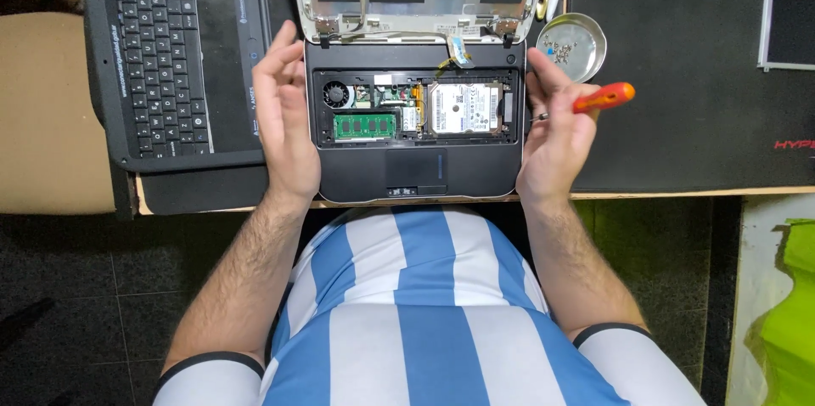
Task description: Removing screws from a laptop's internal components and extracting the hard drive.
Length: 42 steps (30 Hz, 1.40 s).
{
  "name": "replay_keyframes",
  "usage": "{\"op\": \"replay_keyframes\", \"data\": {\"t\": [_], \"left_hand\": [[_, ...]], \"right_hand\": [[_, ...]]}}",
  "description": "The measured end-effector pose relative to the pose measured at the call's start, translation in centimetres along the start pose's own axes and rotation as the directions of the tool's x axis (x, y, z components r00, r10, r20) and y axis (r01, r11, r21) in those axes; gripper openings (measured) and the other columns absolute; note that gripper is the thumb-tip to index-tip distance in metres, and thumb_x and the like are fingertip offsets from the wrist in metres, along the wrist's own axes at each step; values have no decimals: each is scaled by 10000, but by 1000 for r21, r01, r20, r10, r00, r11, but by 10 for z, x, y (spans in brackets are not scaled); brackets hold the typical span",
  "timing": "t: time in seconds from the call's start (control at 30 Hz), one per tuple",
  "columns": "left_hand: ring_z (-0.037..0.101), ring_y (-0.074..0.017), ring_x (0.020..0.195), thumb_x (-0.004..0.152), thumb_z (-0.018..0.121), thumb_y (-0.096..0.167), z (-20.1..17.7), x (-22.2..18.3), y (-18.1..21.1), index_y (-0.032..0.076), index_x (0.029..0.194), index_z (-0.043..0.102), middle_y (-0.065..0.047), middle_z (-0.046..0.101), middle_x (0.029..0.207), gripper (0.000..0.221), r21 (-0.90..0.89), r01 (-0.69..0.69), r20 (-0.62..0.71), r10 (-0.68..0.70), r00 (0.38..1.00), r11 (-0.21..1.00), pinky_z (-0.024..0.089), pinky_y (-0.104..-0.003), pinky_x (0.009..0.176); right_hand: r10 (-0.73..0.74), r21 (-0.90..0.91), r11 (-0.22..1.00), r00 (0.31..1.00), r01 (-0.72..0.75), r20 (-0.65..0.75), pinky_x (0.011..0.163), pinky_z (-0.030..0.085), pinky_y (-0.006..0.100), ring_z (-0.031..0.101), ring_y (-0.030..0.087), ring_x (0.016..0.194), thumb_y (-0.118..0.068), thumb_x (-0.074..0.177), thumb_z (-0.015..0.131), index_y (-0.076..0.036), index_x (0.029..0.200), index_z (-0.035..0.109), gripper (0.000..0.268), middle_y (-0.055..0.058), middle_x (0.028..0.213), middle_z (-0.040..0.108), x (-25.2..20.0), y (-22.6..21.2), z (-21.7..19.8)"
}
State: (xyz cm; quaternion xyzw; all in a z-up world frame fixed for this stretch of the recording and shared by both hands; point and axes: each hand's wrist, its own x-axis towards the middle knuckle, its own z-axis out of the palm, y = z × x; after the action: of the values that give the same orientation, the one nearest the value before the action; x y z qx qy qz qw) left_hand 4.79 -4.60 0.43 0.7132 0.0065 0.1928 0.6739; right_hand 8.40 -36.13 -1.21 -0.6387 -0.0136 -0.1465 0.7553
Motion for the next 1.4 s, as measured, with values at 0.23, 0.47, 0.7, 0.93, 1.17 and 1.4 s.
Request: {"op": "replay_keyframes", "data": {"t": [0.23, 0.47, 0.7, 0.93, 1.17, 1.4], "left_hand": [[372, -495, 1891, 1105, 689, 788, -18, -29, 22, 112, 1649, 595, -280, 328, 1982, 873, 351, -161, 242, 77, 967, 923, 335, -771, 1579], [170, -571, 1903, 915, 1165, 586, -23, -47, 14, 166, 1776, 538, -233, 258, 2018, 1145, 522, -378, 544, 43, 838, 764, 251, -852, 1544], [197, -575, 1882, 898, 1213, 492, -19, -40, 12, 118, 1751, 545, -235, 302, 1995, 1147, 527, -401, 551, 58, 832, 749, 286, -840, 1534], [245, -551, 1862, 924, 1177, 522, -20, -36, 11, 87, 1738, 576, -237, 360, 1969, 1102, 543, -440, 574, 66, 816, 715, 301, -805, 1525], [219, -534, 1874, 974, 1148, 507, -20, -39, 11, 87, 1745, 586, -214, 379, 1974, 1042, 533, -463, 588, 84, 805, 708, 256, -901, 1492], [223, -541, 1872, 979, 1131, 520, -19, -38, 13, 76, 1741, 582, -218, 384, 1970, 1039, 526, -449, 591, 69, 804, 722, 227, -912, 1485]], "right_hand": [[-154, 34, 987, 986, 156, -69, 904, 478, 296, 539, 160, 1123, -389, 1286, 611, -148, 1123, 635, 292, 59, 1192, 548, -30, -12, -35], [96, -146, 988, 942, -51, 321, 848, 777, 307, 806, 219, 938, 26, 1178, 732, -39, 1179, 768, 74, 188, 1168, 777, -74, -38, -67], [-4, -254, 962, 940, 96, 341, 1081, 759, 410, 872, 316, 1098, 170, 1056, 847, -53, 1231, 687, 325, 240, 1167, 836, -91, -24, -89], [-83, -236, 957, 936, 171, 342, 1036, 761, 419, 870, 311, 1053, 158, 1073, 835, -94, 1241, 622, 371, 227, 1139, 827, -92, -12, -96], [-106, -235, 951, 927, 200, 361, 977, 779, 406, 887, 330, 1016, 110, 1080, 862, -113, 1233, 595, 380, 253, 1141, 835, -93, -14, -96], [-69, -188, 973, 942, 137, 329, 989, 779, 446, 873, 345, 1015, 90, 1114, 820, -123, 1228, 568, 350, 265, 1128, 823, -92, -9, -98]]}}
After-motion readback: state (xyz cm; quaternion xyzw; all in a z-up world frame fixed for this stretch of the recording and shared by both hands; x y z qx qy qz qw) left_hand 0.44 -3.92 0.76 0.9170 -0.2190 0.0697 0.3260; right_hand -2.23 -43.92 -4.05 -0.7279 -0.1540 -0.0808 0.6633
